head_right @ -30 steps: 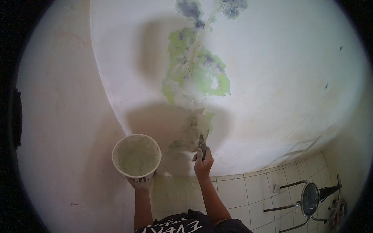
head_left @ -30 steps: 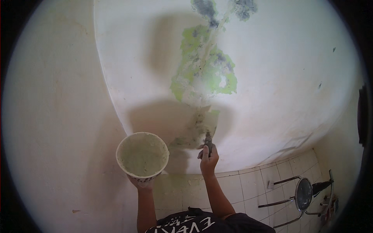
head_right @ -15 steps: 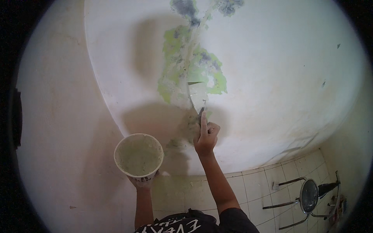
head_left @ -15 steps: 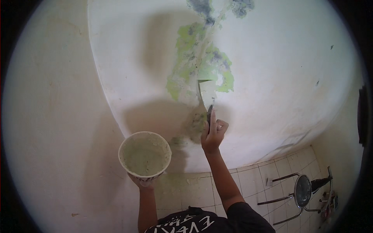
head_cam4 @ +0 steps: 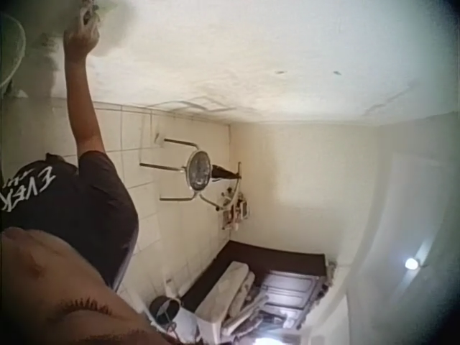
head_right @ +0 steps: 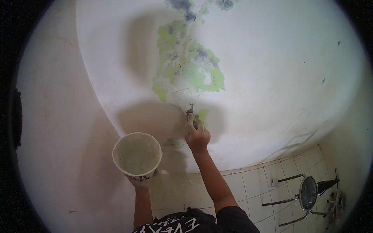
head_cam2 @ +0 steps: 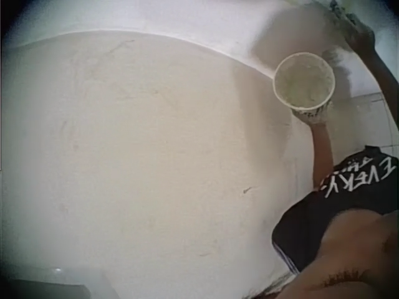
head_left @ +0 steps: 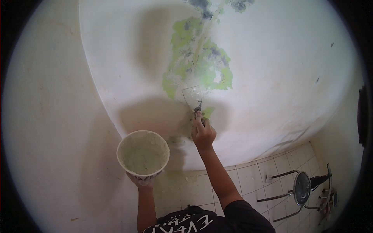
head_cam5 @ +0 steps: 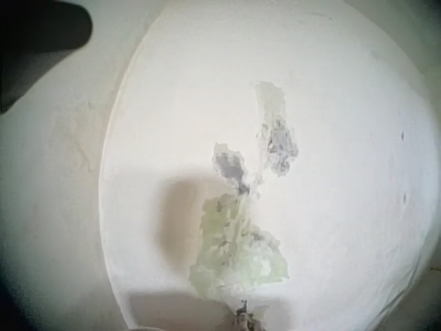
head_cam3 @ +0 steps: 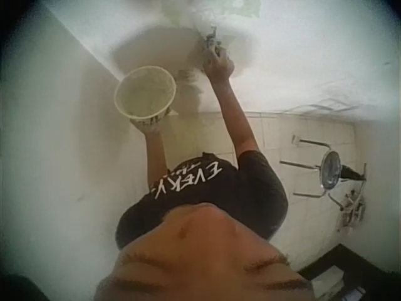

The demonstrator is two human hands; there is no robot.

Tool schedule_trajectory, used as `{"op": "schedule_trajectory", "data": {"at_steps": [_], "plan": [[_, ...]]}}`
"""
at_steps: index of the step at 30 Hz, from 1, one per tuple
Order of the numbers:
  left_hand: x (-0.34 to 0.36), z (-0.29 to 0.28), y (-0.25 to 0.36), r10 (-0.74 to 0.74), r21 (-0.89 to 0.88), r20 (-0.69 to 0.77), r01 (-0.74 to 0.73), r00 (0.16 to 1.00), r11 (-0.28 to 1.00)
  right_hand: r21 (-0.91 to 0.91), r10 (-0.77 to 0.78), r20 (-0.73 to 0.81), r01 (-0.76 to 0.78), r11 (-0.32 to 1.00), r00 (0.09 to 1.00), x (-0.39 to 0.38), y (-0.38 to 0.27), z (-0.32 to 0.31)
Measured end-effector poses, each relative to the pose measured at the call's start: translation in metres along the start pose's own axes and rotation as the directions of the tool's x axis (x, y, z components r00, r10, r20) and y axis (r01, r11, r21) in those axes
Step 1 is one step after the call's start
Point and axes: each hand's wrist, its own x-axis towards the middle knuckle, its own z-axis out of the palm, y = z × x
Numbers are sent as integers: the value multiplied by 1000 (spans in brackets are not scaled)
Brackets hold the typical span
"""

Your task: Patching a damaged area on a wall by applying and smoothing plaster compound with a putty knife.

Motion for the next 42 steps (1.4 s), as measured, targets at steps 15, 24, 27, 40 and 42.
{"op": "schedule_trajectory", "data": {"at_steps": [15,24,27,40,42], "plan": [[-1,7,13,17,81,25,-19,1000,997,104,100,62,-106,989,993,-79,10,-20],[4,18,2,-20,96,30,17,999,995,137,96,-58,-87,987,994,-3,3,11],[1,22,-1,-44,98,33,40,999,994,88,169,31,-171,981,985,-40,-5,16],[3,-7,0,-20,99,45,16,999,995,260,166,-79,-140,955,983,19,-31,-30],[3,-7,0,-29,78,34,27,999,997,116,213,48,-217,969,976,41,-32,-22]]}}
